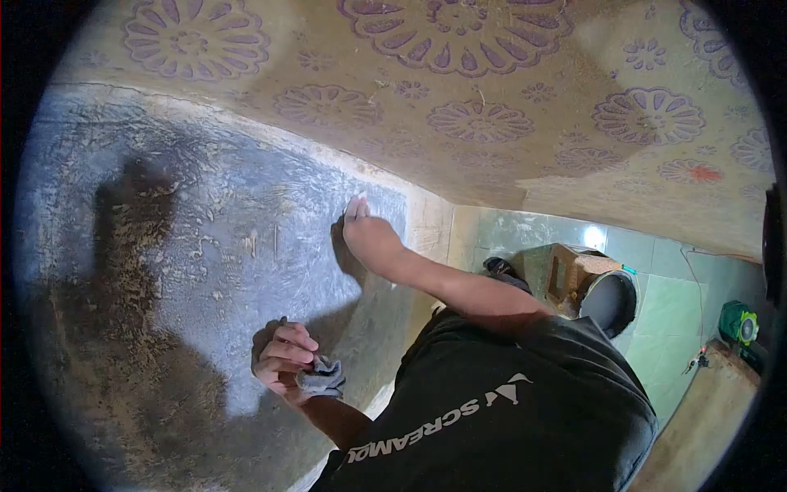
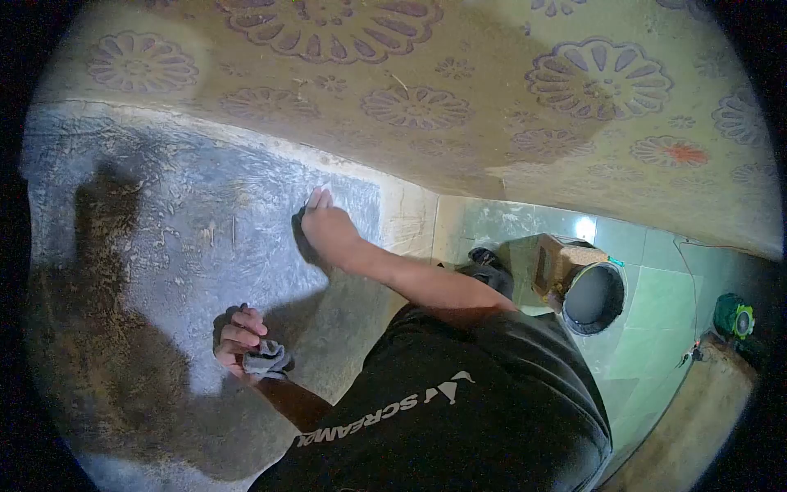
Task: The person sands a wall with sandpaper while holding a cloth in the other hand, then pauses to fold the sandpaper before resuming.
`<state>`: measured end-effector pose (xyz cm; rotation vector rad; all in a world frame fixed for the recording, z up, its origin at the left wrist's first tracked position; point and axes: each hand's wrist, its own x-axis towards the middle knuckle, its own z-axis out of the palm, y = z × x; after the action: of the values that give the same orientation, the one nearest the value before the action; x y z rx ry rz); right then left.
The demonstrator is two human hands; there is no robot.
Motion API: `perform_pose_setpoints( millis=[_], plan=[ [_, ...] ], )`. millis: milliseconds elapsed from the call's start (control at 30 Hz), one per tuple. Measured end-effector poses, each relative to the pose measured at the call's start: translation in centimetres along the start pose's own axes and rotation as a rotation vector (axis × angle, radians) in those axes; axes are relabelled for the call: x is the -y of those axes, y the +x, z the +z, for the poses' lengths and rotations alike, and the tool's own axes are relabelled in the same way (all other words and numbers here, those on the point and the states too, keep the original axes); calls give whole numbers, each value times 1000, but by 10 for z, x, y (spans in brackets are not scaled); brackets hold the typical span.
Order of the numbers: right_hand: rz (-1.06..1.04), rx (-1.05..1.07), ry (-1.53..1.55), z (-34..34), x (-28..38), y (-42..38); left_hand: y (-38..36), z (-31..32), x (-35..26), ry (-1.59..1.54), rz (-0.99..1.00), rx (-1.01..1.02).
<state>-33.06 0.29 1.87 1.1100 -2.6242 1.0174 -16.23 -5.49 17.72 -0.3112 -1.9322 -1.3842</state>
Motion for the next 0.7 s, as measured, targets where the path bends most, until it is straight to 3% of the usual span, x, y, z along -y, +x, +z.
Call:
perform_pose_setpoints(
  millis=[33,100,133,167,233,300,367,400,500,567,633,700],
  plan=[
    [-3,7,1,-1,-8,4,-2,5,-2,2,-4,-6],
    [220,295,260,-9,-33,22,-3,13,-3,-14,20,-91],
    [217,334,301,-13,-33,22,-2,4,-4,-38,5,-5],
    [221,324,299,-18,-25,17,-2,-2,-2,-43,11,3],
    [31,163,194,-23,0,-1,0,-9,1,-3,17,95],
    [58,183,203,-4,-11,5,2,-3,0,3,30,67],
    [325,334,456,10,-40,21,-2,-1,-2,15,31,32],
    [147,345,306,7,-46,21,-6,-4,-4,16,4,25],
    [78,155,324,-24,-2,-1,5,-6,-2,21,12,89],
    [36,129,239,-11,-11,-1,7,-5,-2,38,34,140],
    [216,327,382,-3,-42,18,-3,0,-4,8,-28,7],
    [237,320,392,0,-46,18,-5,-2,-10,25,-28,28]
  ],
)
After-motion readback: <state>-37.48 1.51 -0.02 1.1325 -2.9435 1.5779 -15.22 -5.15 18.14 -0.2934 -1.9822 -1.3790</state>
